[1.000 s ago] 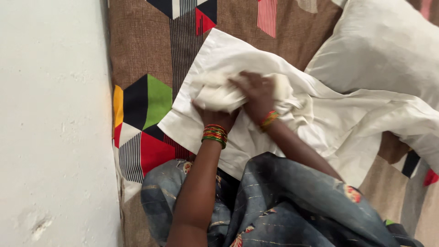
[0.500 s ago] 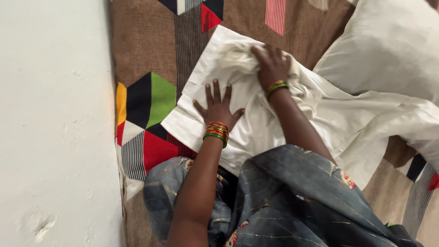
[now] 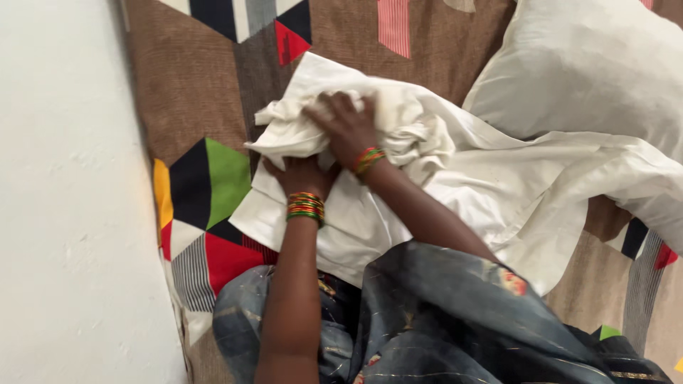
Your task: The person folds a white cloth by hand on a bed, repeatedly smoothing it and bringing the corners together.
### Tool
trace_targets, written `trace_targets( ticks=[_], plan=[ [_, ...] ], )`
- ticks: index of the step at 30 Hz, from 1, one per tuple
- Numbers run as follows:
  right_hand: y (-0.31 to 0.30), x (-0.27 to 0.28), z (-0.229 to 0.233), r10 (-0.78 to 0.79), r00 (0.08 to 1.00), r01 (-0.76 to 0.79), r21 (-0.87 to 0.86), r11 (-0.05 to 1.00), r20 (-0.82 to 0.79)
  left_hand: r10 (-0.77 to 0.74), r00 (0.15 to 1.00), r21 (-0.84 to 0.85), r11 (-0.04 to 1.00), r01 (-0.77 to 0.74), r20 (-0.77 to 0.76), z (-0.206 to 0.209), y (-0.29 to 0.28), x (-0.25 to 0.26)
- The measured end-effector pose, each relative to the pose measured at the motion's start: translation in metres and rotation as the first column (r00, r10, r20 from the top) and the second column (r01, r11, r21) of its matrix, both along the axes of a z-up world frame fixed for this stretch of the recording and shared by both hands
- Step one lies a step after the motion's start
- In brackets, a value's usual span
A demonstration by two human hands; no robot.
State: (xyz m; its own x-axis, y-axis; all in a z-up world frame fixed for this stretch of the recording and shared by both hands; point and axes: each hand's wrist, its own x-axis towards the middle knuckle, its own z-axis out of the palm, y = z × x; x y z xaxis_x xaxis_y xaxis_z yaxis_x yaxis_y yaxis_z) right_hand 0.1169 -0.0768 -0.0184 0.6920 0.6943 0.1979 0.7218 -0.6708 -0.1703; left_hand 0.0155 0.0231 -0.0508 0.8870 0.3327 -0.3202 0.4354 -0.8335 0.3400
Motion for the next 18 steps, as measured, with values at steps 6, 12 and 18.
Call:
trace_targets(
  ticks=[6, 12, 18],
  plan=[
    [-0.023, 0.014, -0.018, 0.045, 0.999, -0.046, -0.051, 0.998, -0.015, 0.022, 1.000, -0.070, 0.997, -0.023, -0.016, -0.003, 0.005, -0.004],
    [-0.117, 0.038, -0.014, -0.107, 0.989, 0.117, -0.105, 0.988, 0.101, 0.020, 1.000, -0.079, 0.997, -0.021, -0.012, 0.016, 0.007, 0.003],
    [-0.245, 0.013, 0.025, -0.228, 0.955, 0.278, -0.307, 0.910, 0.189, -0.002, 1.000, -0.056, 0.998, 0.001, -0.014, 0.021, 0.009, 0.004]
  ],
)
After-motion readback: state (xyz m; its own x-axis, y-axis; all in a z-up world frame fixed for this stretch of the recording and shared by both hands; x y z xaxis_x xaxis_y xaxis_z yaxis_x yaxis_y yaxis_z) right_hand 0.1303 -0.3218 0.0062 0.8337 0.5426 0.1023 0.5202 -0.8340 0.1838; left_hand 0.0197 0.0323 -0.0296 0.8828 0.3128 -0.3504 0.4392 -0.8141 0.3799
